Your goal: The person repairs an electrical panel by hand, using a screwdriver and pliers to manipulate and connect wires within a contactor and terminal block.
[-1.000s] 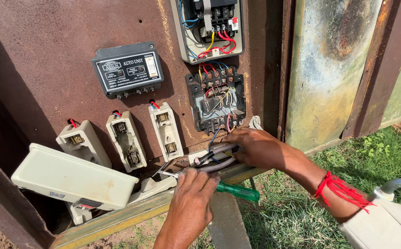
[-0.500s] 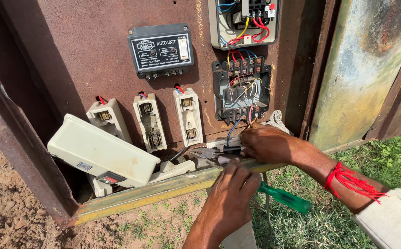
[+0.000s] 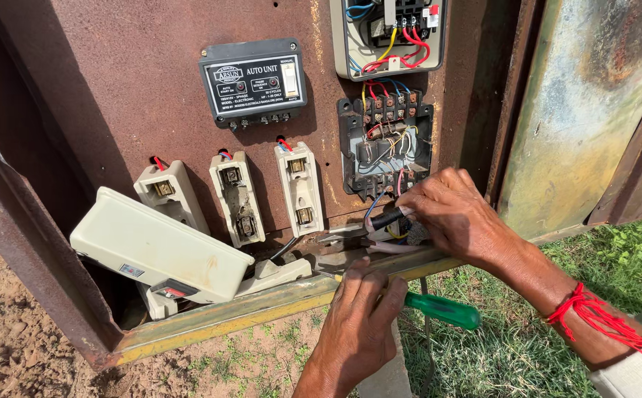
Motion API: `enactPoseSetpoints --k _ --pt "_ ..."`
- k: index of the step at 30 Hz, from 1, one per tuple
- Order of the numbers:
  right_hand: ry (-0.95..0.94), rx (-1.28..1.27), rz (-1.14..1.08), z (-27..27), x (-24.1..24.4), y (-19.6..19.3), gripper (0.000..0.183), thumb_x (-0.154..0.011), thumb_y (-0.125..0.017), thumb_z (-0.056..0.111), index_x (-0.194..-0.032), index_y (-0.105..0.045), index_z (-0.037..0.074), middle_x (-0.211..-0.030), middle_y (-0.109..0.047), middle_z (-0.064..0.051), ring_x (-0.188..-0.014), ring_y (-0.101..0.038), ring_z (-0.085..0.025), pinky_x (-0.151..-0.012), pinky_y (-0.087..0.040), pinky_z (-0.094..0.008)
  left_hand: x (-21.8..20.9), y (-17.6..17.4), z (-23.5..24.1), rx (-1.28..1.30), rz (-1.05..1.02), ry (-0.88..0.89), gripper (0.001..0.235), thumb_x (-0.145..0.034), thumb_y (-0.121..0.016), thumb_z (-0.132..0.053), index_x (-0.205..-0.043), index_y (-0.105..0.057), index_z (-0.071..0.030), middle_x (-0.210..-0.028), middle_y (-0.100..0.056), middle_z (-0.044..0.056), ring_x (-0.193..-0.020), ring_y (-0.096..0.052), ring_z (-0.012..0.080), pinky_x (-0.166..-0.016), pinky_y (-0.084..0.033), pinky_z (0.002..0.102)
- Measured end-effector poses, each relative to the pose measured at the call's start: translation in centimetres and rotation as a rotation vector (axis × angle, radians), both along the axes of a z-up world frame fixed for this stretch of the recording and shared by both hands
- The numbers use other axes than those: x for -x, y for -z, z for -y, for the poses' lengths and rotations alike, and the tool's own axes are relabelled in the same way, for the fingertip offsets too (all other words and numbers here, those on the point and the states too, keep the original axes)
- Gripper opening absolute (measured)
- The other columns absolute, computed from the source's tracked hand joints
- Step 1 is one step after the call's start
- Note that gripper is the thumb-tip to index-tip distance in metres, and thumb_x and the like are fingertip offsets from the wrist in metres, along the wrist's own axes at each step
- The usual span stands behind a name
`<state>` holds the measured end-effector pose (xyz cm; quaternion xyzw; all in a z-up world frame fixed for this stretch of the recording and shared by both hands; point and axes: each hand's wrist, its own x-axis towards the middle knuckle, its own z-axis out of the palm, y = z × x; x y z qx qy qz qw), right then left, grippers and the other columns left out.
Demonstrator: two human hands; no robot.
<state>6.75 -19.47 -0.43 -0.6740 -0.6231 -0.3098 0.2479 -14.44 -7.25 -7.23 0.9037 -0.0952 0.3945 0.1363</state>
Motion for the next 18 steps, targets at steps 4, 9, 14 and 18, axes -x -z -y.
enactPoseSetpoints --k 4,9,14,18 --pt "0.215 -0.417 -0.126 2.0 3.2 0.8 0.019 -0.097 -0.068 0.005 -0.115 -0.068 0.006 -0.104 -0.062 -0.011 -0.099 -0.05 -0.032 -0.091 -0.043 -0.044 -0.7 -0.3 -0.7 -0.001 -0.034 -0.022 0.055 -0.073 -0.067 0.009 -0.126 -0.061 -0.001 -0.118 -0.059 0.017 -0.124 -0.055 0.041 -0.113 -0.046 0.055" --pt "0.261 -0.657 -0.594 3.5 5.1 0.5 0.016 -0.107 -0.059 0.015 -0.118 -0.061 0.004 -0.099 -0.057 -0.007 -0.088 -0.053 -0.019 -0.079 -0.044 -0.035 -2.9 -2.3 -1.7 0.08 -0.221 -0.114 0.05 -0.07 -0.064 0.014 -0.118 -0.064 0.0 -0.11 -0.063 0.02 -0.116 -0.056 0.0447 -0.11 -0.043 0.054" --pt "-0.06 -0.661 -1.309 5.2 4.9 1.9 0.031 -0.109 -0.045 0.028 -0.118 -0.062 0.004 -0.086 -0.057 -0.005 -0.078 -0.051 -0.014 -0.071 -0.043 -0.032 -4.3 -3.9 -2.4 0.159 -0.383 -0.239 0.047 -0.068 -0.069 0.008 -0.114 -0.063 0.0 -0.107 -0.064 0.021 -0.105 -0.06 0.0417 -0.092 -0.05 0.049" --pt "-0.436 -0.621 -1.636 6.2 4.1 3.3 0.045 -0.113 -0.042 0.035 -0.121 -0.064 -0.004 -0.086 -0.055 -0.005 -0.077 -0.049 -0.016 -0.07 -0.042 -0.031 -5.4 -4.2 -3.2 0.132 -0.47 -0.373 0.038 -0.071 -0.067 0.006 -0.109 -0.067 0.001 -0.105 -0.069 0.021 -0.104 -0.062 0.0393 -0.092 -0.051 0.049"
